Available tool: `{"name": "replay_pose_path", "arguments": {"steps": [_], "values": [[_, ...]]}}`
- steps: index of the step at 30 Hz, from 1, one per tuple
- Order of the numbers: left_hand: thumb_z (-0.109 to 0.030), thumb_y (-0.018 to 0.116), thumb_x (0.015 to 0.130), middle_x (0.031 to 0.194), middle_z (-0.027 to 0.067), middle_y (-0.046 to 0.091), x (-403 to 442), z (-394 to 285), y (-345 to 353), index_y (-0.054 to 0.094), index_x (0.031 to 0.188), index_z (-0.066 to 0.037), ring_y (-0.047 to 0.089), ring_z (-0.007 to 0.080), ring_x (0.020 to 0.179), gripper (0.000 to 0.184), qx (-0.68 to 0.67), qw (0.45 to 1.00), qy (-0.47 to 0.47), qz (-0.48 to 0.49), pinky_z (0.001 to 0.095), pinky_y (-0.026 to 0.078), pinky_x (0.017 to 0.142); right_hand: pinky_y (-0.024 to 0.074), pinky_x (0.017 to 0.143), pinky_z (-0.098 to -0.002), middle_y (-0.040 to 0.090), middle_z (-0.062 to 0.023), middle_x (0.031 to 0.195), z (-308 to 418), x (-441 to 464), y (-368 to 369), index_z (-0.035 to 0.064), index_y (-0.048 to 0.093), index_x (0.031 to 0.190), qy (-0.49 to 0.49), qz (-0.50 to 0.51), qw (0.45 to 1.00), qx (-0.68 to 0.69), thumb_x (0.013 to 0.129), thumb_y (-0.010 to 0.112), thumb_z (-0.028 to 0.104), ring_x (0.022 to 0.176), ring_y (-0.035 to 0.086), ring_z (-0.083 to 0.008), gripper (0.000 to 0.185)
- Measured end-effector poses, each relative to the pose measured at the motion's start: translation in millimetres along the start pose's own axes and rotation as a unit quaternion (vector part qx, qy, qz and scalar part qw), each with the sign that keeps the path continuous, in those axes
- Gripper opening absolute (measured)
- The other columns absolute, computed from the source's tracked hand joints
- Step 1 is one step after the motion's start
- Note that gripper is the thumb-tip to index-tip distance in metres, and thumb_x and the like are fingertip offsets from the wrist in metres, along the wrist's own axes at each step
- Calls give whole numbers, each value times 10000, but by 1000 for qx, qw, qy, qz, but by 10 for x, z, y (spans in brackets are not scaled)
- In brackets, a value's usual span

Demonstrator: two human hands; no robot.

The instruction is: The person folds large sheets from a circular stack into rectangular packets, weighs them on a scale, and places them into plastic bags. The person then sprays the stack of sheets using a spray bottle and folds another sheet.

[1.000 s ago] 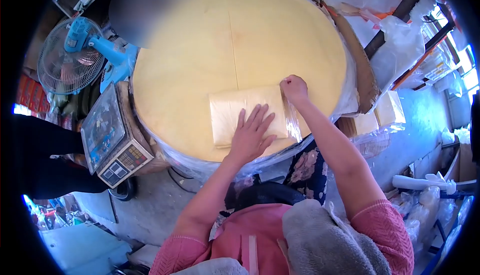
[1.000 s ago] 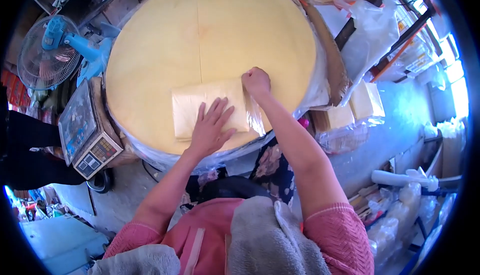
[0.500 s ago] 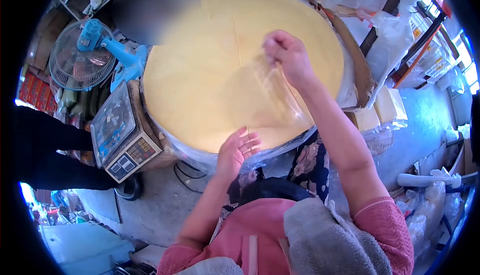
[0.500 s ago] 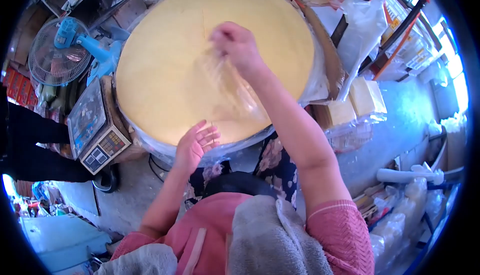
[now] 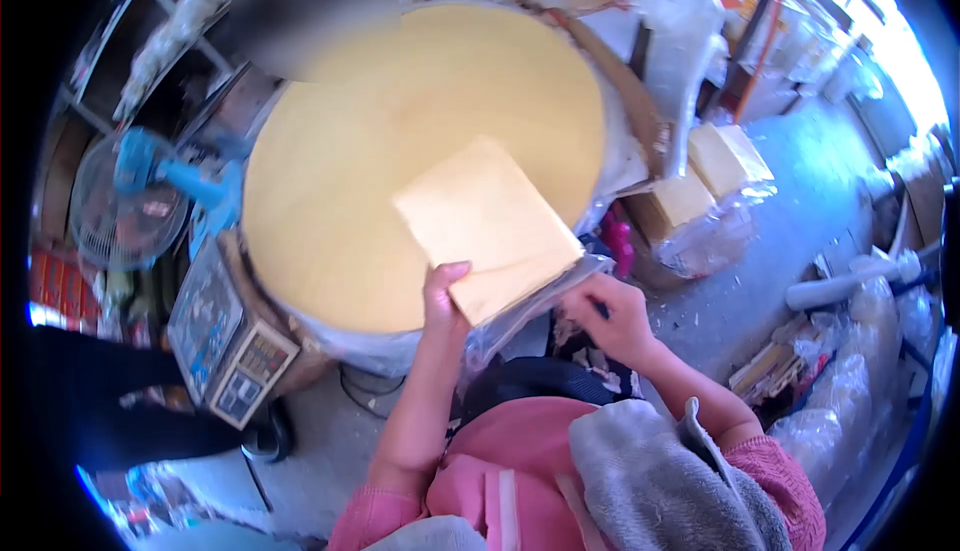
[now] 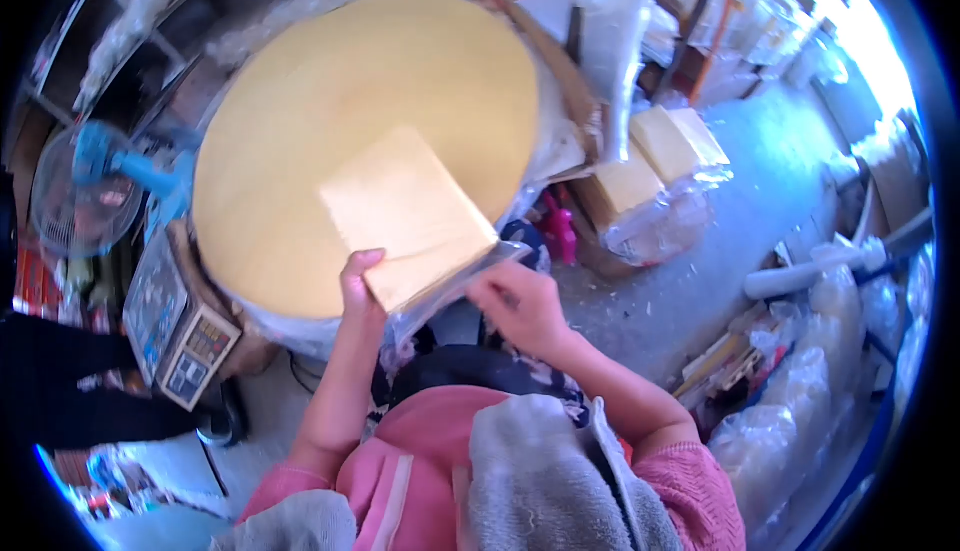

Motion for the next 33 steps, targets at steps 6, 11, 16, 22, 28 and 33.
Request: {"name": "replay_pose_path", "arguments": {"steps": [6,11,16,22,28,33], "values": [[-20,629,648,1130,154,528,-262,601,900,398,1247,5,552,263,1047,642,71,989,-3,127,383,475,897,405,950,-355,540,-63,1214,-670,-168,17,37,402,1312,132,-142,811,552,843,668,273,1110,513,-177,589],[15,724,689,1347,120,425,-219,919,1361,306,1379,-24,379,229,1277,808,301,898,4,321,364,289,1064,397,1010,-414,535,-106,1263,-1560,-548,-579,26,382,1321,151,-252,657,694,840,623,173,1156,528,-255,557],[-249,551,864,1468,187,249,689,551,1059,253,1412,-28,223,326,1367,662,756,564,274,188,487,164,1096,373,1029,-458,512,-142,1291,-2769,-1010,-1461,6,373,1333,102,-388,681,613,863,601,222,1173,512,-294,565],[-337,403,913,1486,159,220,908,815,672,270,1415,-60,168,330,1385,589,859,372,327,130,527,119,1092,459,944,-431,562,-140,1185,-3683,-503,-2323,-2,409,1284,87,-533,652,532,846,589,29,1060,568,-299,475],[-334,394,904,1465,174,265,909,823,727,306,1395,-37,208,340,1372,580,855,367,346,121,524,131,1088,477,887,-411,588,-144,1106,-4387,372,-2443,-22,443,1248,190,-559,705,394,839,617,31,987,589,-283,447],[-370,376,899,1460,187,267,941,834,675,298,1399,-44,232,357,1360,602,850,368,357,118,549,144,1078,475,847,-376,609,-178,1077,-4230,400,-2423,-25,515,1155,362,-552,750,-40,827,621,111,956,606,-315,371]]}}
Point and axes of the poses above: each hand's wrist, its own x-axis towards the middle knuckle, its own y-axis out of the palm, z = x × y, the point moved 4 cm from there along x, towards the middle knuckle
